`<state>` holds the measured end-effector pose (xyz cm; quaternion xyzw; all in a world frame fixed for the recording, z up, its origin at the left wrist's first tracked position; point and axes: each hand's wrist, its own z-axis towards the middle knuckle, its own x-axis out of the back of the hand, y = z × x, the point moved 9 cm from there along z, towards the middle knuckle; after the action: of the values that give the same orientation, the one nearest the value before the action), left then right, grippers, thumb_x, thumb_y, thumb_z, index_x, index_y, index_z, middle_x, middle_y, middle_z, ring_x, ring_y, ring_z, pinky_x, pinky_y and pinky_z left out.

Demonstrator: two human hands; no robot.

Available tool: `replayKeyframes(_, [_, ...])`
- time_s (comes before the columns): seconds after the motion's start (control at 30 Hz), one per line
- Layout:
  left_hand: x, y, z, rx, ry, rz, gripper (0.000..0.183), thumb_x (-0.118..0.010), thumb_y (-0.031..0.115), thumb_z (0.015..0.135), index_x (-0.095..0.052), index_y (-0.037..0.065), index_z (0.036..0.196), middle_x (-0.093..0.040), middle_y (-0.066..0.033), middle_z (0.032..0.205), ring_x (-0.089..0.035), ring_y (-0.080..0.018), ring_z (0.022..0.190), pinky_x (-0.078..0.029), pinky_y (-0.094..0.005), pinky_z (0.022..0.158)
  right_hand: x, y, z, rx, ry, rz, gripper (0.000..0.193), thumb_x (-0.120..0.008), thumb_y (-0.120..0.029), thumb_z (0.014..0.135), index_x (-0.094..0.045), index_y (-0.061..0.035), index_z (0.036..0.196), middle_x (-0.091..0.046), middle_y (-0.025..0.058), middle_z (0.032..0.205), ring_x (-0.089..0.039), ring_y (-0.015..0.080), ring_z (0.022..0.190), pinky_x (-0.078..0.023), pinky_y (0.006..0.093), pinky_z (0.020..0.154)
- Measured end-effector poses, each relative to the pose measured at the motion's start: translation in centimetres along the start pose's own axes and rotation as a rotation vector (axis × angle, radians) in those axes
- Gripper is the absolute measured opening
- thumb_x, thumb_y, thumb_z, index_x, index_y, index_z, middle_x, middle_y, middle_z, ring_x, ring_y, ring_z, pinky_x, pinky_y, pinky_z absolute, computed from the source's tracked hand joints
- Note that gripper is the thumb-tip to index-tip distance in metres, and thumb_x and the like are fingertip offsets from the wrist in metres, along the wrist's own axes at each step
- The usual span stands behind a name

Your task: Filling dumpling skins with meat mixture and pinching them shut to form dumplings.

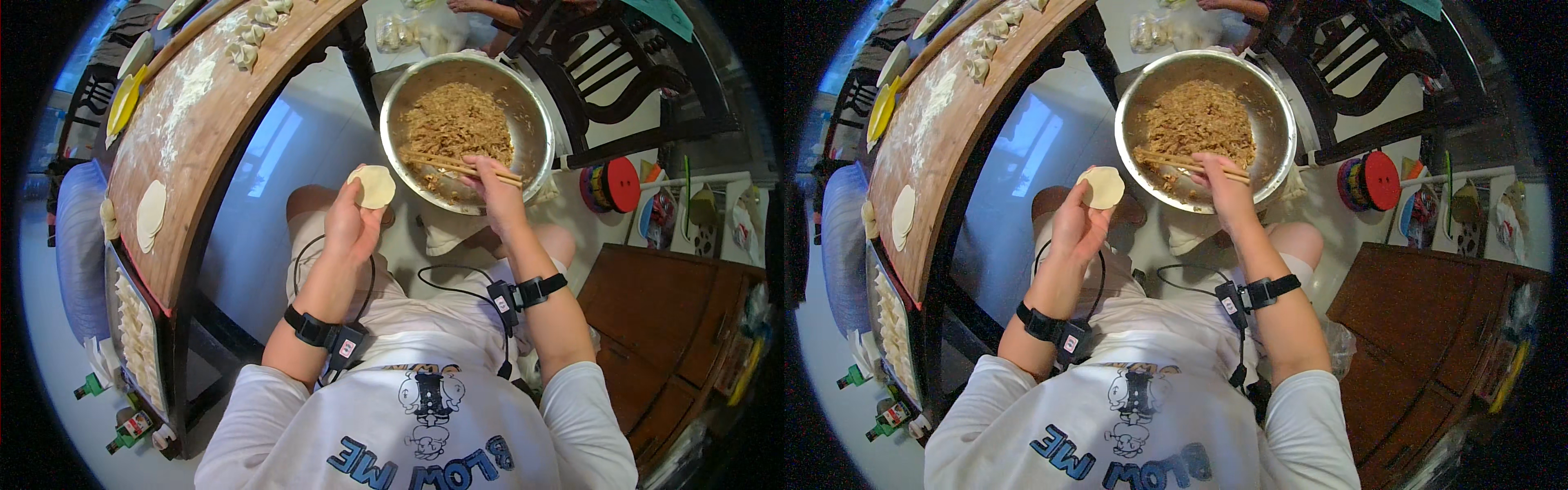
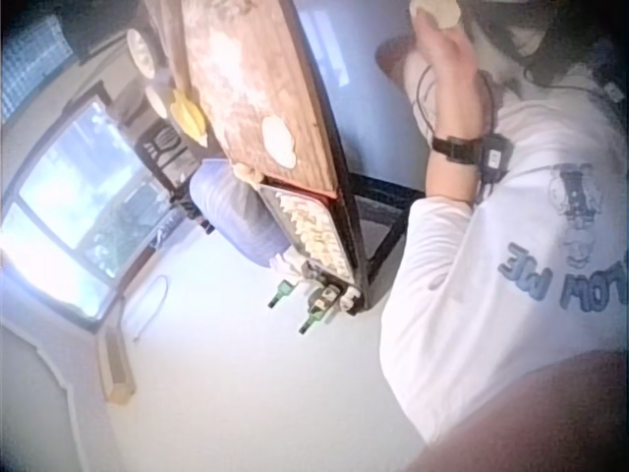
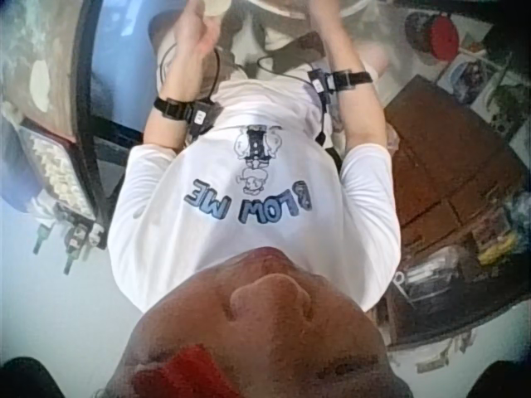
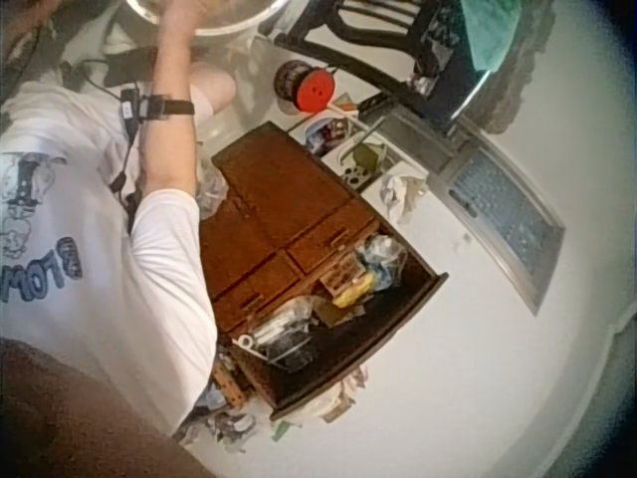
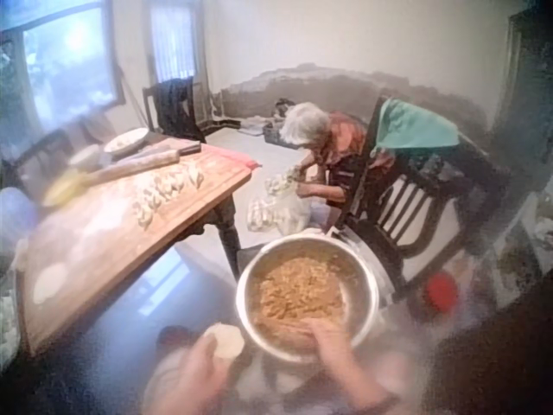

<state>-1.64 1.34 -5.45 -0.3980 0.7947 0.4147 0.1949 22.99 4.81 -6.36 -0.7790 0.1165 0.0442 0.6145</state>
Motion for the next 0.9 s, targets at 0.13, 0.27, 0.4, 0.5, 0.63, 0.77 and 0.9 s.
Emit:
replayKeyframes(0.13, [-0.5, 0.5, 0.9, -0.037, 0.024, -0.021, 0.033, -0.036, 0.015, 0.104, -0.050, -0.003, 0.128, -0.055, -0.0162, 0.128, -0.055, -0.0276, 0.120, -0.044, -0.0411, 0.106, 1.2, 0.5, -0.6, -0.092, 0.020, 0.287, 0.034, -0.052, -0.027, 0.101, -0.061, 0.0046, 0.112, -0.062, 0.0137, 0.112, -0.063, 0.0208, 0.100, -0.056, 0.0330, 0.089])
replayKeyframes(0.27, [-1.4, 0.1, 2.6, -0.051, 0.039, -0.015, 0.035, -0.033, 0.016, 0.105, -0.047, -0.004, 0.129, -0.053, -0.0175, 0.129, -0.053, -0.0290, 0.122, -0.042, -0.0430, 0.108, 1.5, -1.3, -2.2, -0.069, 0.033, 0.380, 0.035, -0.051, -0.027, 0.101, -0.062, 0.0043, 0.111, -0.061, 0.0142, 0.113, -0.063, 0.0211, 0.100, -0.056, 0.0339, 0.089])
replayKeyframes(0.4, [-5.0, -1.7, 3.3, 0.044, -0.050, -0.049, 0.037, -0.029, 0.017, 0.105, -0.044, -0.005, 0.131, -0.052, -0.0182, 0.131, -0.051, -0.0303, 0.123, -0.040, -0.0452, 0.109, 1.1, -6.4, -5.6, 0.190, 0.004, -0.045, 0.030, -0.056, -0.023, 0.098, -0.063, 0.0022, 0.112, -0.063, 0.0121, 0.111, -0.063, 0.0219, 0.099, -0.055, 0.0348, 0.086])
replayKeyframes(0.5, [-7.1, -2.6, 3.6, 0.103, -0.140, -0.090, 0.038, -0.028, 0.019, 0.105, -0.042, -0.005, 0.131, -0.051, -0.0198, 0.130, -0.052, -0.0311, 0.121, -0.040, -0.0471, 0.108, -3.8, -12.2, -9.3, 0.653, -0.160, -0.667, 0.026, -0.064, -0.016, 0.091, -0.064, 0.0006, 0.110, -0.064, 0.0116, 0.107, -0.063, 0.0259, 0.097, -0.054, 0.0365, 0.084])
replayKeyframes(0.63, [-9.2, -2.8, 3.5, 0.159, -0.182, -0.115, 0.038, -0.028, 0.021, 0.105, -0.043, -0.005, 0.129, -0.052, -0.0212, 0.130, -0.052, -0.0317, 0.120, -0.042, -0.0474, 0.106, -8.6, -12.9, -13.1, 0.968, -0.341, -1.037, 0.026, -0.070, -0.007, 0.080, -0.066, -0.0005, 0.104, -0.064, 0.0125, 0.099, -0.063, 0.0318, 0.096, -0.053, 0.0391, 0.084])
replayKeyframes(0.77, [-8.0, -2.2, 4.6, 0.142, -0.211, -0.134, 0.038, -0.028, 0.021, 0.105, -0.044, -0.004, 0.128, -0.052, -0.0218, 0.129, -0.053, -0.0325, 0.119, -0.043, -0.0474, 0.105, -8.4, -13.7, -13.2, 0.913, -0.357, -1.021, 0.025, -0.071, -0.008, 0.079, -0.067, -0.0008, 0.103, -0.064, 0.0121, 0.097, -0.063, 0.0320, 0.097, -0.053, 0.0395, 0.084])
replayKeyframes(0.9, [-7.1, -0.4, 4.1, 0.054, -0.133, -0.126, 0.036, -0.032, 0.019, 0.104, -0.045, -0.003, 0.128, -0.053, -0.0200, 0.128, -0.052, -0.0318, 0.121, -0.042, -0.0468, 0.107, -3.1, -13.8, -10.1, 0.686, -0.173, -0.772, 0.020, -0.065, -0.014, 0.088, -0.067, -0.0002, 0.102, -0.064, 0.0119, 0.099, -0.063, 0.0254, 0.096, -0.052, 0.0341, 0.081])
